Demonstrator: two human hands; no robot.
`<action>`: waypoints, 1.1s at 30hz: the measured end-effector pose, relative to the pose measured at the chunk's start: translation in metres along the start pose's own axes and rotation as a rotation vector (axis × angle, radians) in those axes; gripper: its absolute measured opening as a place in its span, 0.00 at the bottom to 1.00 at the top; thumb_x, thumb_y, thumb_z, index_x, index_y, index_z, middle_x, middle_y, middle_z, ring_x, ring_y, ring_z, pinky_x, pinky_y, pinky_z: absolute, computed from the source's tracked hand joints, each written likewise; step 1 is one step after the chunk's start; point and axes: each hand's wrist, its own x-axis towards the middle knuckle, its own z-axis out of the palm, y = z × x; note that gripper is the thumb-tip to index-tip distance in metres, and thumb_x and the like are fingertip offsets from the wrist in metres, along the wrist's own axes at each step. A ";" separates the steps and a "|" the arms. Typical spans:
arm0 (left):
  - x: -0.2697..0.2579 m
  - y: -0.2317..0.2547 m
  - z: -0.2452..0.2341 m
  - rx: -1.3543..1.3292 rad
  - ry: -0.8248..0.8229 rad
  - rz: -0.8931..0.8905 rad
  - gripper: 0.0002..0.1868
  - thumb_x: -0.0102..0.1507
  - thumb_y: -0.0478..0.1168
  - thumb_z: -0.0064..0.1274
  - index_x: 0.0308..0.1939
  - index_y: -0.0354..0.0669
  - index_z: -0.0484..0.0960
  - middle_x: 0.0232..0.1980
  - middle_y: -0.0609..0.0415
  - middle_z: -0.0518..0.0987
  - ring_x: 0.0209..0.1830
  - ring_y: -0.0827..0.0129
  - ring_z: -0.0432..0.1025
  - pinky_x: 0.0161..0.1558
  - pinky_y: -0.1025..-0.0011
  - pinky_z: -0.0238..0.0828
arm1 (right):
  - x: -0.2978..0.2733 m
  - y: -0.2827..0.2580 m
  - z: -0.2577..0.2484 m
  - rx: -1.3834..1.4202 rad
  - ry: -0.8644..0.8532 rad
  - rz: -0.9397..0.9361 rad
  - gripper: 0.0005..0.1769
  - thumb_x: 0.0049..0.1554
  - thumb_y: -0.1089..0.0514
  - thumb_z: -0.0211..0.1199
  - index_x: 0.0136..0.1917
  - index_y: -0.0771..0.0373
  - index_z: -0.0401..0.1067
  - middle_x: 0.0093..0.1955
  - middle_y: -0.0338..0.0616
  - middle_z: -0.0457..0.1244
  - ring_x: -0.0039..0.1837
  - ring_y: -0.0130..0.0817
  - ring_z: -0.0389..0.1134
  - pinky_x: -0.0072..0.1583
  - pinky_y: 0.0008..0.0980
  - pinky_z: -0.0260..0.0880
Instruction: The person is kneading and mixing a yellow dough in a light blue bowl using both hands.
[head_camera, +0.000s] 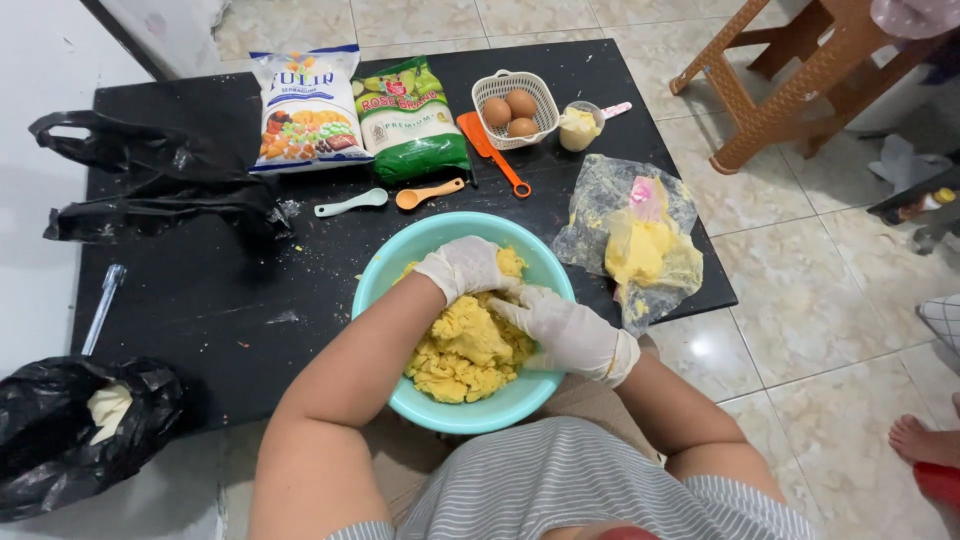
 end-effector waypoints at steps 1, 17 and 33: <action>-0.007 0.001 -0.006 -0.004 -0.001 0.003 0.52 0.52 0.82 0.47 0.55 0.37 0.80 0.57 0.43 0.83 0.62 0.50 0.75 0.63 0.56 0.74 | 0.000 -0.008 -0.007 -0.001 -0.004 0.003 0.54 0.52 0.48 0.73 0.83 0.44 0.46 0.79 0.46 0.48 0.81 0.50 0.48 0.76 0.41 0.59; -0.062 -0.003 -0.042 -0.085 -0.115 -0.189 0.44 0.54 0.72 0.50 0.61 0.44 0.81 0.67 0.52 0.78 0.69 0.60 0.70 0.68 0.61 0.69 | 0.107 0.033 0.087 -0.140 0.002 0.077 0.65 0.35 0.48 0.81 0.77 0.61 0.47 0.68 0.53 0.51 0.68 0.56 0.61 0.62 0.54 0.72; -0.051 -0.014 -0.037 -0.122 -0.077 -0.247 0.43 0.58 0.72 0.47 0.63 0.43 0.79 0.68 0.51 0.76 0.70 0.59 0.68 0.69 0.62 0.66 | 0.156 0.071 0.085 -0.303 0.486 -0.080 0.17 0.63 0.55 0.45 0.53 0.55 0.75 0.48 0.41 0.72 0.53 0.42 0.74 0.56 0.42 0.75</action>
